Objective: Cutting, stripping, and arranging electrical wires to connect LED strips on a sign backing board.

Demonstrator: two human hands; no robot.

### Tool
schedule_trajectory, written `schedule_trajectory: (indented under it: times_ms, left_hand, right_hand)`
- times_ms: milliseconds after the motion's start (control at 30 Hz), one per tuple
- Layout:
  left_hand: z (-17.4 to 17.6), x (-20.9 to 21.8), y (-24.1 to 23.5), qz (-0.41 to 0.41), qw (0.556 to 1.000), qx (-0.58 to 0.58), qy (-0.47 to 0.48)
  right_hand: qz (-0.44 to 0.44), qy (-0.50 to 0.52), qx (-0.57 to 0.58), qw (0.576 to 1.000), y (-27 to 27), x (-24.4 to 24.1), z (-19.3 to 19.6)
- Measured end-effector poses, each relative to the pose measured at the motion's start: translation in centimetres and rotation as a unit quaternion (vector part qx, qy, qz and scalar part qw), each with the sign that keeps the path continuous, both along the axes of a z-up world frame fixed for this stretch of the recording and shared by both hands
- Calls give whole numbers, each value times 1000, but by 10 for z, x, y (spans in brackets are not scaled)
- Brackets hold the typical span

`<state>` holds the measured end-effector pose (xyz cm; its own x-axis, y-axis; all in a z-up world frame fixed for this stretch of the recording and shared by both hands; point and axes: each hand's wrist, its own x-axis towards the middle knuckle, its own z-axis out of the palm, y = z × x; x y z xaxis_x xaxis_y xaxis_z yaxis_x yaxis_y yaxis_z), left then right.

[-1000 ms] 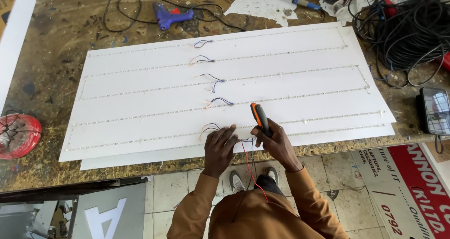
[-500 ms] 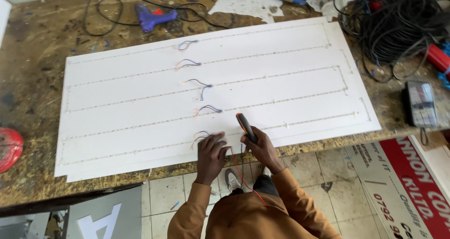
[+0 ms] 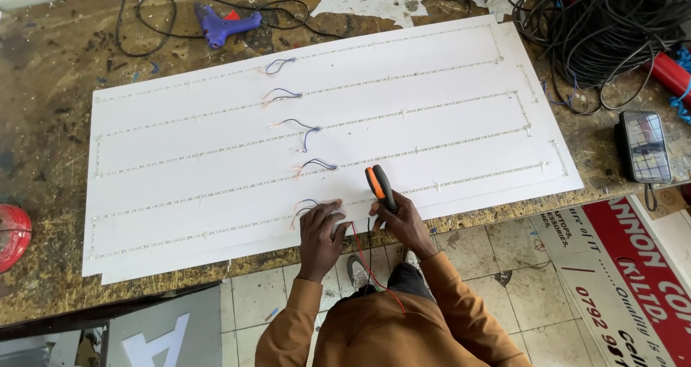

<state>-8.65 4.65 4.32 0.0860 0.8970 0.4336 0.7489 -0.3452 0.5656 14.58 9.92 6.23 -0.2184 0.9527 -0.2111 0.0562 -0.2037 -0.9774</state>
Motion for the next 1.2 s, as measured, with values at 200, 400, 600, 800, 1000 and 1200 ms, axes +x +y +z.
schedule_trajectory:
  times_ms: [200,400,600,800,1000,1200]
  left_hand:
    - [3,-1,1,-5,1000,11,-14]
    - [0,-2,-1,-8,999,19,-38]
    - [7,-8,-7,4,982,30,-184]
    - [6,-8,-6,8,983,29,-182]
    - [2,-9,0,32,989,35,-140]
    - [-2,-3,1,32,995,20,-95]
  right_hand:
    - [0,6,2,1000,0,2,-3]
    - [-26,3,-4,1000,-2,-1,7]
    - [0,-1,-37,999,1,-2,31]
    - [-3,25,-21,999,0,2,32]
    - [8,42,-23,999,5,10,6]
    - [-6,19,-16,1000,8,7,16]
